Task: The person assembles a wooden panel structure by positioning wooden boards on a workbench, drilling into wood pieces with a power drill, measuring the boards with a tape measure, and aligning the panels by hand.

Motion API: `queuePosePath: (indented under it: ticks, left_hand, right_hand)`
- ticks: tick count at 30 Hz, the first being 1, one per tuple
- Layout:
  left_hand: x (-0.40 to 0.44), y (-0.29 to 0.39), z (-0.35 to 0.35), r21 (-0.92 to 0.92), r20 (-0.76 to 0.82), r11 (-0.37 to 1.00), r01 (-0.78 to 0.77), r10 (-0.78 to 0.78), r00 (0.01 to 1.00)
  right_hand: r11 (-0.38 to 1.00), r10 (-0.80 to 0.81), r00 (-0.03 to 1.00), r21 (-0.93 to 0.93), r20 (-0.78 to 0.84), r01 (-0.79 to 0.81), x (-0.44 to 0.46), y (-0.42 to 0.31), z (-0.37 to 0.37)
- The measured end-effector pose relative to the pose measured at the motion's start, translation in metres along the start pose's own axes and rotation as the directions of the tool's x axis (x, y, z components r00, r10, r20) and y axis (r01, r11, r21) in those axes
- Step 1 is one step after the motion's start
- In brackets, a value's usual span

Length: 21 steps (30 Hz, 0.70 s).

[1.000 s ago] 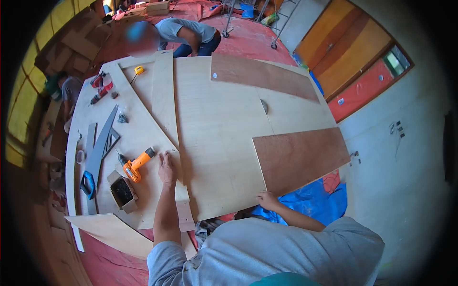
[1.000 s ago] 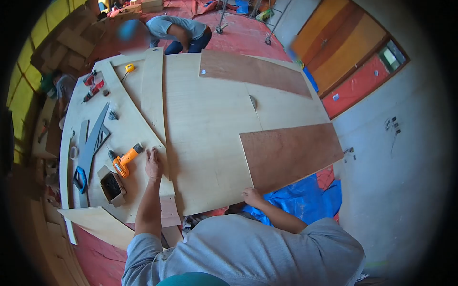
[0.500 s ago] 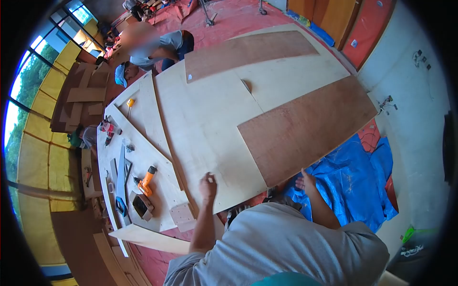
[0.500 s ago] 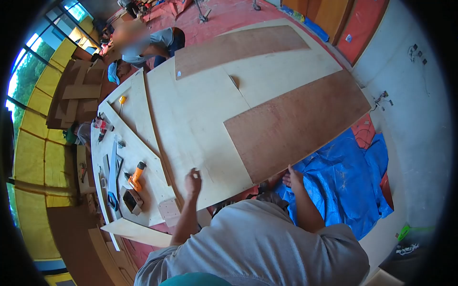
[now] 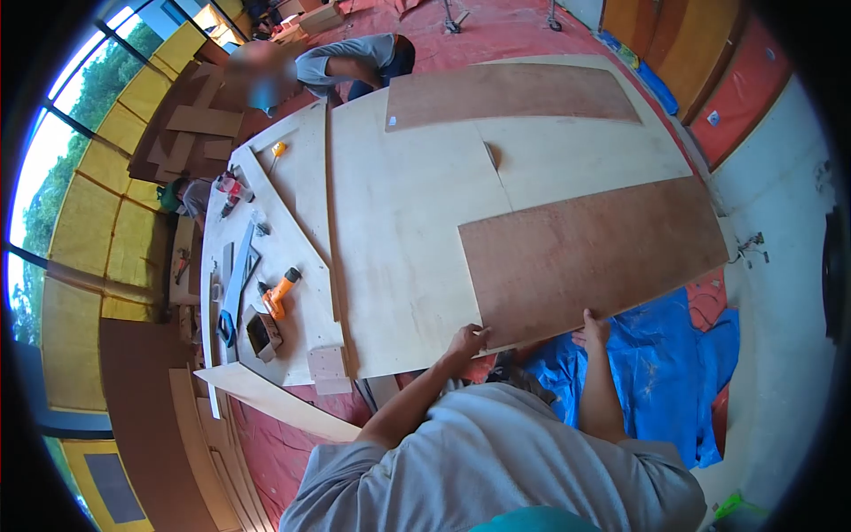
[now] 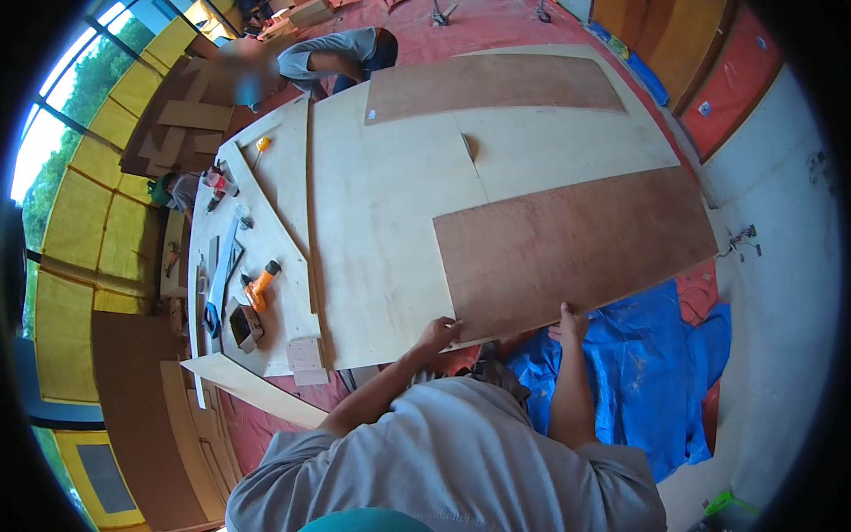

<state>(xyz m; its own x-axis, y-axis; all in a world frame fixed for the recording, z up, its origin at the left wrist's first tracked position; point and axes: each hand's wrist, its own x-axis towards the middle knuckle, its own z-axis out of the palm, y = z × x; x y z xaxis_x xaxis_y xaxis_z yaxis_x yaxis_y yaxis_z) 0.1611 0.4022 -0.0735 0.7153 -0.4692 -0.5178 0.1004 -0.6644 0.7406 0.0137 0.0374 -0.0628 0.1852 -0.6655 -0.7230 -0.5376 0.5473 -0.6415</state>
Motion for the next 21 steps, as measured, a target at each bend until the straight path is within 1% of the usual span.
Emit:
queuePosePath:
  ticks: [1,2,3,4,5,6,7,8,10,11,12,13,14,15,16,17,18,19,20,21]
  left_hand:
    - [-0.004,0.021,-0.002,0.011,0.077,0.989,0.146,-0.146,0.986]
    - [0.005,0.042,-0.009,0.036,0.138,0.963,0.268,-0.271,0.953]
    - [0.010,0.026,0.002,-0.113,0.083,0.946,0.305,-0.297,0.951]
    - [0.015,0.026,0.006,-0.190,0.042,0.930,0.314,-0.312,0.949]
    - [0.021,0.033,-0.003,-0.180,0.086,0.940,0.291,-0.279,0.956]
    - [0.025,0.036,-0.008,-0.201,0.196,0.879,0.432,-0.396,0.897]
    - [0.015,0.045,-0.015,-0.268,0.246,0.855,0.445,-0.386,0.889]
    - [0.012,0.050,-0.018,-0.280,0.246,0.856,0.435,-0.374,0.894]
    - [0.005,0.044,-0.011,-0.299,0.185,0.898,0.323,-0.278,0.943]
    - [0.002,0.039,-0.008,-0.316,0.207,0.907,0.277,-0.219,0.954]
    - [-0.007,0.045,-0.007,-0.287,0.213,0.917,0.277,-0.220,0.952]
    - [-0.021,0.051,-0.007,-0.365,0.205,0.907,0.212,-0.143,0.968]
    - [-0.031,0.057,-0.006,-0.342,0.146,0.932,0.123,-0.077,0.986]
    - [-0.050,0.080,-0.018,-0.325,0.209,0.933,0.151,-0.085,0.974]
    - [-0.066,0.102,-0.032,-0.285,0.224,0.933,0.222,-0.160,0.961]
    - [-0.075,0.108,-0.033,-0.401,0.121,0.905,0.140,-0.099,0.988]
    - [-0.078,0.106,-0.040,-0.433,0.084,0.888,0.153,-0.129,0.988]
    - [-0.082,0.103,-0.049,-0.500,0.048,0.855,0.136,-0.129,0.990]
    - [-0.084,0.099,-0.059,-0.556,0.012,0.823,0.113,-0.128,0.992]
    - [-0.084,0.086,-0.068,-0.604,-0.014,0.789,0.107,-0.145,0.989]
  right_hand:
    - [0.999,0.030,0.999,-0.013,0.010,-0.030,-0.005,-0.004,-0.003]
    - [0.997,-0.038,0.999,-0.068,0.008,0.038,-0.003,0.003,-0.009]
    - [0.985,-0.133,0.991,-0.106,0.019,0.134,0.011,0.010,-0.007]
    - [0.979,-0.178,0.984,-0.096,0.030,0.180,0.022,0.017,-0.007]
    - [0.965,-0.223,0.974,-0.152,-0.031,0.216,0.040,0.026,-0.001]
    - [0.999,0.021,1.000,-0.034,0.024,-0.020,0.014,0.007,-0.001]
    - [0.993,0.086,0.993,0.078,0.086,-0.093,0.003,0.004,-0.004]
    - [0.994,0.072,0.994,0.073,0.083,-0.078,0.001,0.001,-0.007]
    - [0.984,0.059,0.990,0.161,0.128,-0.079,0.003,0.001,-0.020]
    - [0.977,0.060,0.994,0.196,0.096,-0.078,0.006,0.001,-0.028]
    - [0.983,0.070,0.993,0.161,0.090,-0.084,0.009,-0.005,-0.037]
    - [0.933,0.030,0.993,0.352,0.113,-0.068,0.013,-0.013,-0.046]
    - [0.852,-0.005,0.992,0.519,0.128,-0.062,0.013,-0.013,-0.061]
    - [0.887,0.031,0.991,0.454,0.130,-0.088,0.016,-0.005,-0.086]
    - [0.828,-0.062,0.985,0.559,0.162,-0.040,0.033,-0.002,-0.109]
    - [0.742,-0.175,0.964,0.671,0.198,-0.004,0.062,-0.015,-0.115]
    - [0.700,-0.246,0.925,0.713,0.291,-0.038,0.098,-0.016,-0.129]
    - [0.651,-0.318,0.871,0.754,0.374,-0.086,0.144,-0.005,-0.158]
    - [0.668,-0.577,0.412,0.698,0.706,-0.260,0.205,0.000,-0.186]
    - [0.606,-0.313,0.903,0.794,0.294,-0.048,0.146,-0.028,-0.168]
